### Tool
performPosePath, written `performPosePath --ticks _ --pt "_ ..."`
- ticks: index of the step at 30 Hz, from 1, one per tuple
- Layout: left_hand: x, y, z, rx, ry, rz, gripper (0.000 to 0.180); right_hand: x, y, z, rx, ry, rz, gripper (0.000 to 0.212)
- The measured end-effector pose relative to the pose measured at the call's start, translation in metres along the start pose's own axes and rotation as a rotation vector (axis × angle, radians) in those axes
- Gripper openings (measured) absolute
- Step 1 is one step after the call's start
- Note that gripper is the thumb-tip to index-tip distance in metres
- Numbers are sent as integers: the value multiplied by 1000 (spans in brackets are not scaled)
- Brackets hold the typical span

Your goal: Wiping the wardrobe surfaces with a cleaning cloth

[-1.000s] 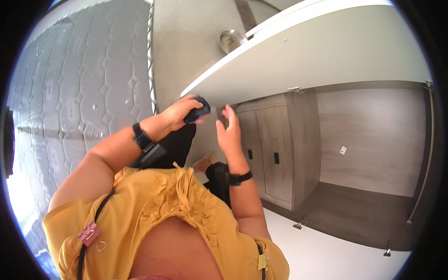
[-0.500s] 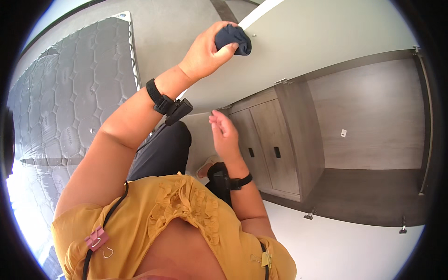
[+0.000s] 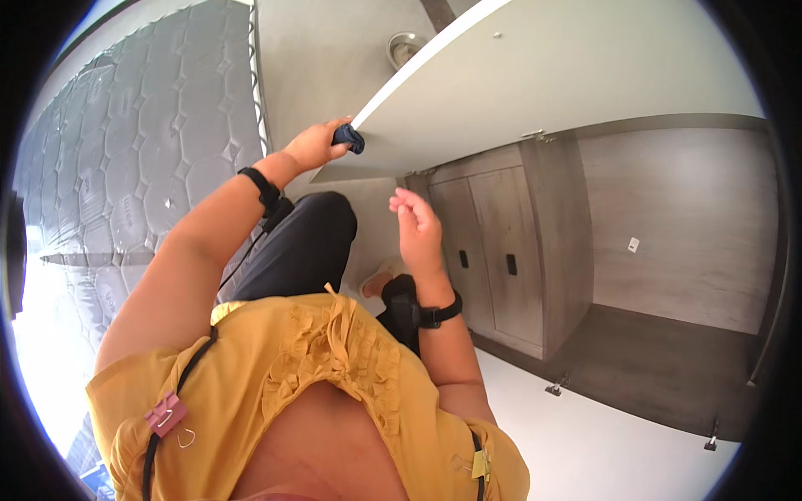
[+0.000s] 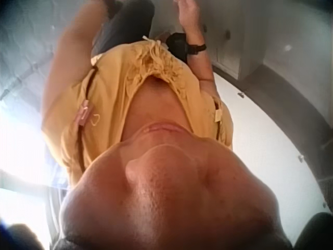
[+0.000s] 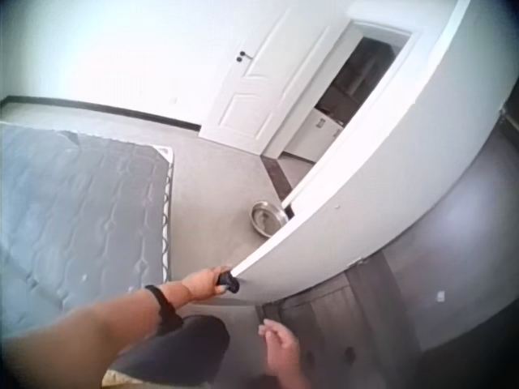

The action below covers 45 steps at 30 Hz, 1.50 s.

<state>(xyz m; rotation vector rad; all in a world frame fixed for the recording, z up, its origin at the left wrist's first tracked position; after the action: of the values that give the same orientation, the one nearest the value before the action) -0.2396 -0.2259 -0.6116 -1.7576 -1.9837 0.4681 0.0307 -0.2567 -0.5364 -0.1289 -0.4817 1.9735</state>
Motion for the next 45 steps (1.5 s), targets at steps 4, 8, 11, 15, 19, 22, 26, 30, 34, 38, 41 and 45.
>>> performPosePath --ticks 4,8,11,15,19,22,26,30,34,38,41,45 --pt "-7 13 62 -49 -258 32 48 7 4 -4 120 49 -4 24" --pt "-12 31 91 -668 -842 -253 38 3 3 -22 80 74 27 25" --pt "-7 46 112 -885 -990 -382 35 6 11 -34 121 152 49 26" --pt "9 86 104 -1226 -1144 -166 24 32 24 -25 82 113 123 26" --pt "27 110 93 -1444 -1219 -159 18 62 30 -33 74 117 178 27" --pt "43 120 128 -1583 -1335 -301 19 73 31 -49 31 160 185 27" --pt "41 160 215 -1434 -1531 -386 21 74 28 -91 75 199 205 27" --pt "40 148 203 -580 -954 271 17 70 -3 -126 31 398 72 25" --pt "44 178 253 112 -635 469 22 71 -4 -150 6 484 72 25" --pt "51 260 345 86 -669 548 25 76 10 -154 9 568 65 24" --pt "30 285 407 237 -653 658 30 82 26 -161 -75 470 186 21" --pt "38 290 402 200 -622 714 40 74 14 -175 -310 264 249 21"
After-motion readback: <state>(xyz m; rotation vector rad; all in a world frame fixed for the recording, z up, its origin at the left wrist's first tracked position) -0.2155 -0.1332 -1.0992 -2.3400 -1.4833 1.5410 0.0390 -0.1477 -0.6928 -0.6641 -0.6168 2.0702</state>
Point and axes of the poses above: each hand's wrist, its own x-axis towards the middle knuckle, its own y-axis out of the palm, z = x × y, the point moved 2 cm from there along x, towards the middle knuckle, and after that the axes turned 3 degrees about x, right-handed, at the moved point
